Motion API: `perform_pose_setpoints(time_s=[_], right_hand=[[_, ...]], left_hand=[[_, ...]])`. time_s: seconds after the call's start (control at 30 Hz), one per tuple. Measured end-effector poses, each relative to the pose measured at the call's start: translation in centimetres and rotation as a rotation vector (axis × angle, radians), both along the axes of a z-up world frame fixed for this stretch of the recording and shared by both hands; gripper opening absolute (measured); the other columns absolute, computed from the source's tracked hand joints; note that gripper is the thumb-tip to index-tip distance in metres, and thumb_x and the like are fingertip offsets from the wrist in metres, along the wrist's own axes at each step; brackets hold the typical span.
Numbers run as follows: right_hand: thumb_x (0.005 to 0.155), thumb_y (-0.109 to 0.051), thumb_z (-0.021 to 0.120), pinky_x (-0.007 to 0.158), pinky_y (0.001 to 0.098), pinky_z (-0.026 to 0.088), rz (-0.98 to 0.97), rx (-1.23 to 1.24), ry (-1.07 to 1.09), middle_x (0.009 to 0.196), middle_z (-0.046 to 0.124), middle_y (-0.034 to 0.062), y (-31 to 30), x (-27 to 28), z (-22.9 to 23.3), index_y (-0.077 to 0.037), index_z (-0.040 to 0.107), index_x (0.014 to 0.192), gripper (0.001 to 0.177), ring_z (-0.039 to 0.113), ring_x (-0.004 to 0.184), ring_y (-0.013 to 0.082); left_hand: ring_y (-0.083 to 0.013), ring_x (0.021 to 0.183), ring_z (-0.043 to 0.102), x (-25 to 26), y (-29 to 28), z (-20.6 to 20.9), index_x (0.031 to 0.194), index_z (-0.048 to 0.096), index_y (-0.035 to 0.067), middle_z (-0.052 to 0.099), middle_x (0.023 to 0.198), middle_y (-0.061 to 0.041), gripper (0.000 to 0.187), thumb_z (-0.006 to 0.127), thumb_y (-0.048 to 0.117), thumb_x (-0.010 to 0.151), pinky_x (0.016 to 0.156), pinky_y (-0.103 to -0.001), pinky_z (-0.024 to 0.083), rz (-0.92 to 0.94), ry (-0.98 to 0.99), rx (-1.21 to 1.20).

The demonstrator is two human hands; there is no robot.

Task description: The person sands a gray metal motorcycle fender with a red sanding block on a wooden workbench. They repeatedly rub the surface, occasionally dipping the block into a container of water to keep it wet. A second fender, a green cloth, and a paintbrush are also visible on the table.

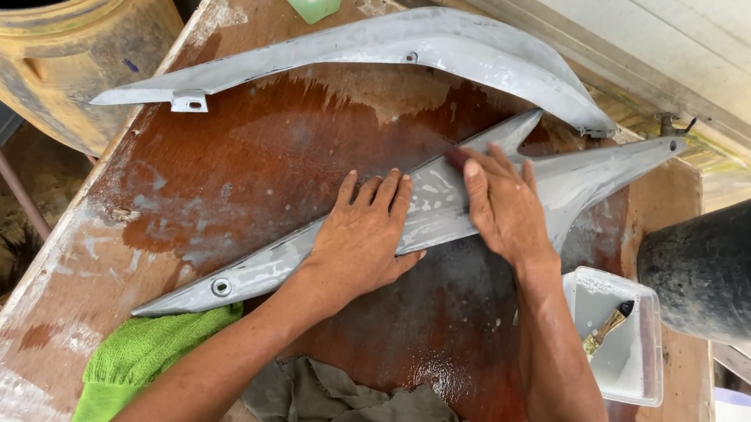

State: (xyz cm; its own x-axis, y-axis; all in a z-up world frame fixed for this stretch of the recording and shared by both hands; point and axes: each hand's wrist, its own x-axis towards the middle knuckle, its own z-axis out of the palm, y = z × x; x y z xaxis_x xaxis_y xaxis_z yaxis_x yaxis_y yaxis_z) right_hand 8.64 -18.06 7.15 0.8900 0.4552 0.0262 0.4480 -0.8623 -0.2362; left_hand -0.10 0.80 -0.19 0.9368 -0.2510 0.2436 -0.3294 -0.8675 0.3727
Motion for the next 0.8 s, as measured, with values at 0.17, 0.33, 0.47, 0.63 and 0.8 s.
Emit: perform_pose_setpoints(time_s=[0.17,0.33,0.47,0.63,0.8], right_hand=[[0.109,-0.052,0.013,0.119,0.0688,0.014,-0.036,0.048,-0.012,0.149,0.055,0.0060,-0.3,1.1,-0.3,-0.014,0.062,0.141,0.069,0.038,0.145,0.0378],[0.108,-0.049,0.016,0.117,0.0714,0.014,0.090,0.064,0.021,0.148,0.056,0.0121,0.9,-2.2,0.0,-0.010,0.063,0.138,0.068,0.038,0.144,0.0419],[0.110,-0.044,0.020,0.115,0.0736,0.017,0.069,0.039,-0.043,0.145,0.059,0.0110,0.2,-3.0,0.9,-0.012,0.064,0.138,0.060,0.040,0.143,0.0424],[0.112,-0.043,0.017,0.110,0.0781,0.020,-0.064,0.077,-0.133,0.140,0.061,0.0161,-1.4,-2.6,-0.9,-0.010,0.063,0.139,0.063,0.043,0.140,0.0468],[0.108,-0.030,0.043,0.107,0.0749,0.028,0.194,0.223,-0.290,0.135,0.065,0.0127,2.0,-6.5,-2.5,-0.008,0.068,0.130,0.040,0.054,0.132,0.0413]], left_hand=[[-0.0434,0.130,0.052,-0.1,0.1,0.4,0.149,0.042,-0.010,0.048,0.146,-0.031,0.092,0.069,0.052,0.087,0.117,-0.064,0.023,-0.006,0.002,0.019],[-0.0438,0.130,0.052,0.0,0.0,-0.1,0.150,0.041,-0.009,0.048,0.146,-0.031,0.092,0.069,0.052,0.087,0.117,-0.065,0.022,0.003,-0.003,0.015],[-0.0433,0.129,0.053,-0.1,0.1,0.0,0.149,0.042,-0.009,0.048,0.146,-0.030,0.092,0.069,0.053,0.087,0.116,-0.065,0.024,0.006,-0.019,0.028],[-0.0429,0.129,0.053,-0.1,-0.1,-0.4,0.149,0.043,-0.009,0.049,0.145,-0.030,0.093,0.068,0.055,0.087,0.116,-0.065,0.024,0.017,-0.033,0.027],[-0.0426,0.130,0.053,0.1,0.2,-0.8,0.148,0.044,-0.008,0.048,0.146,-0.030,0.092,0.053,0.065,0.093,0.115,-0.065,0.026,-0.016,-0.015,-0.053]])
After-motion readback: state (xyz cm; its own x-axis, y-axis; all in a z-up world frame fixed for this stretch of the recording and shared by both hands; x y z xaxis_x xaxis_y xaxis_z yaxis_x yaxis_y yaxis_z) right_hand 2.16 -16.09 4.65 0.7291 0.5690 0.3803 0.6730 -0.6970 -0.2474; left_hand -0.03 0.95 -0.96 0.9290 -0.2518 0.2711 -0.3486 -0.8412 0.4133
